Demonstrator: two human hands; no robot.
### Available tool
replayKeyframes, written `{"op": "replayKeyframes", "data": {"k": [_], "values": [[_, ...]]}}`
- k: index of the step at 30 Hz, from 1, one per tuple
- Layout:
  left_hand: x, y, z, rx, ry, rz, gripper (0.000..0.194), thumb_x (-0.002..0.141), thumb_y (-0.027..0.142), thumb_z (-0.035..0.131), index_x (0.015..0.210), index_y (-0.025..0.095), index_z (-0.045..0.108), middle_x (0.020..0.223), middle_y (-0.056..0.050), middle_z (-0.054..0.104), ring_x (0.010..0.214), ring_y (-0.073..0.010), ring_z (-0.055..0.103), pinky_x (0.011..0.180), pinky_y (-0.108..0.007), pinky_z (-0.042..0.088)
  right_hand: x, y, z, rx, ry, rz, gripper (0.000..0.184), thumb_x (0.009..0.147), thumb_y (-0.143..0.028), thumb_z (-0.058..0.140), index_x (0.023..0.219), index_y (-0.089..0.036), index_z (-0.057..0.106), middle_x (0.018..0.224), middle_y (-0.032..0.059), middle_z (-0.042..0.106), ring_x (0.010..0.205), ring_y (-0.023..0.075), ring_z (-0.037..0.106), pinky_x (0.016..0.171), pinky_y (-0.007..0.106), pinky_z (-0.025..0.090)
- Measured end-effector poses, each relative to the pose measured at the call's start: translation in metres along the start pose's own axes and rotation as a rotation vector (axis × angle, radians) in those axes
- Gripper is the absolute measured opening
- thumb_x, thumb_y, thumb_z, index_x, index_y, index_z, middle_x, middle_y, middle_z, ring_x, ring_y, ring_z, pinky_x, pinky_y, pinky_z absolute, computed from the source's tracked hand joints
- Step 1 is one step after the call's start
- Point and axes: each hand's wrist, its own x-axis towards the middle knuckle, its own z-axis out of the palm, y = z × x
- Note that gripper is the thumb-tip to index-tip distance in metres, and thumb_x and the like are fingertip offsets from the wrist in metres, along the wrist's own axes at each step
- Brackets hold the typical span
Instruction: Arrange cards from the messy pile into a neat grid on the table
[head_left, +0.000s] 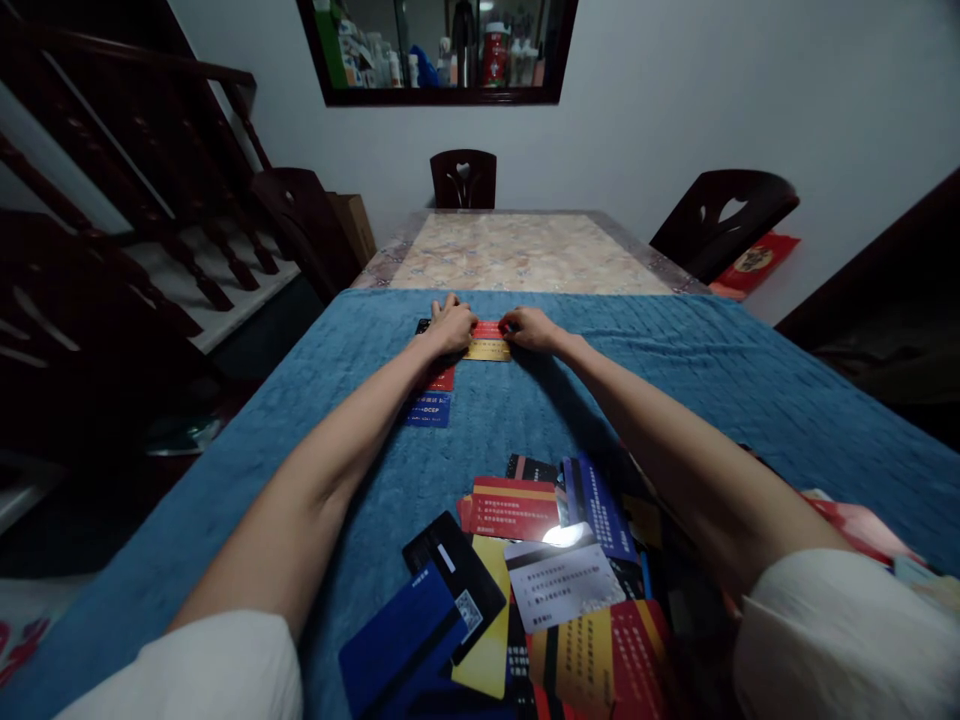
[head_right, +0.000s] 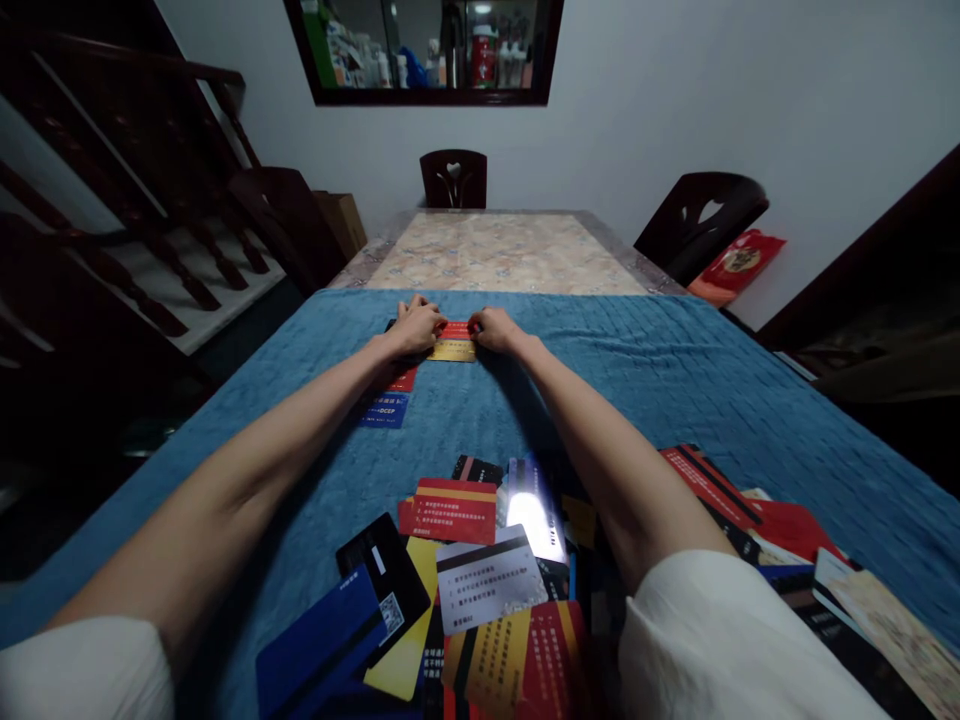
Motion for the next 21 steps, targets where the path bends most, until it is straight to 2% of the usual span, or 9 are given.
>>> {"op": "replayKeyframes", "data": {"k": [5, 10, 16, 21], "values": [[-0.008, 0.004, -0.006, -0.003, 0.058, -0.024, 0.034, 0.082, 0.011, 0.048, 0.103, 0.015, 0.074, 0.122, -0.017, 0.065, 0.127, -0.0378, 0.036, 0.097, -0.057, 0.03, -0.008, -0.002, -0.005, 0.05, 0.016, 0.008, 0.036, 0.09, -0.021, 0.055, 0.123, -0.015, 0.07, 0.112, 0.0121, 0.073, 0.095, 0.0202, 0.066, 0.085, 0.027, 0.047], [-0.024, 0.01, -0.013, -0.032, 0.11, -0.016, 0.035, 0.085, 0.013, 0.048, 0.11, 0.015, 0.071, 0.126, -0.015, 0.064, 0.132, -0.037, 0.033, 0.1, -0.053, 0.028, -0.022, -0.007, -0.009, 0.082, 0.075, -0.014, 0.037, 0.091, -0.019, 0.054, 0.125, -0.013, 0.068, 0.123, 0.0152, 0.068, 0.1, 0.0205, 0.064, 0.089, 0.028, 0.047], [-0.057, 0.025, -0.018, -0.069, 0.127, 0.033, 0.031, 0.089, 0.016, 0.047, 0.109, 0.017, 0.071, 0.126, -0.013, 0.064, 0.133, -0.0366, 0.033, 0.102, -0.053, 0.026, -0.046, -0.015, -0.014, 0.086, 0.133, -0.089, 0.035, 0.086, -0.014, 0.052, 0.115, -0.014, 0.072, 0.113, 0.0118, 0.073, 0.101, 0.0229, 0.063, 0.093, 0.032, 0.043], [-0.089, 0.037, -0.021, -0.078, 0.137, 0.078, 0.031, 0.09, 0.017, 0.049, 0.114, 0.017, 0.07, 0.126, -0.014, 0.062, 0.131, -0.0369, 0.034, 0.102, -0.056, 0.026, -0.076, -0.025, -0.023, 0.087, 0.136, -0.134, 0.029, 0.088, -0.017, 0.05, 0.104, -0.015, 0.074, 0.106, 0.0094, 0.074, 0.096, 0.0209, 0.063, 0.095, 0.033, 0.036]]}}
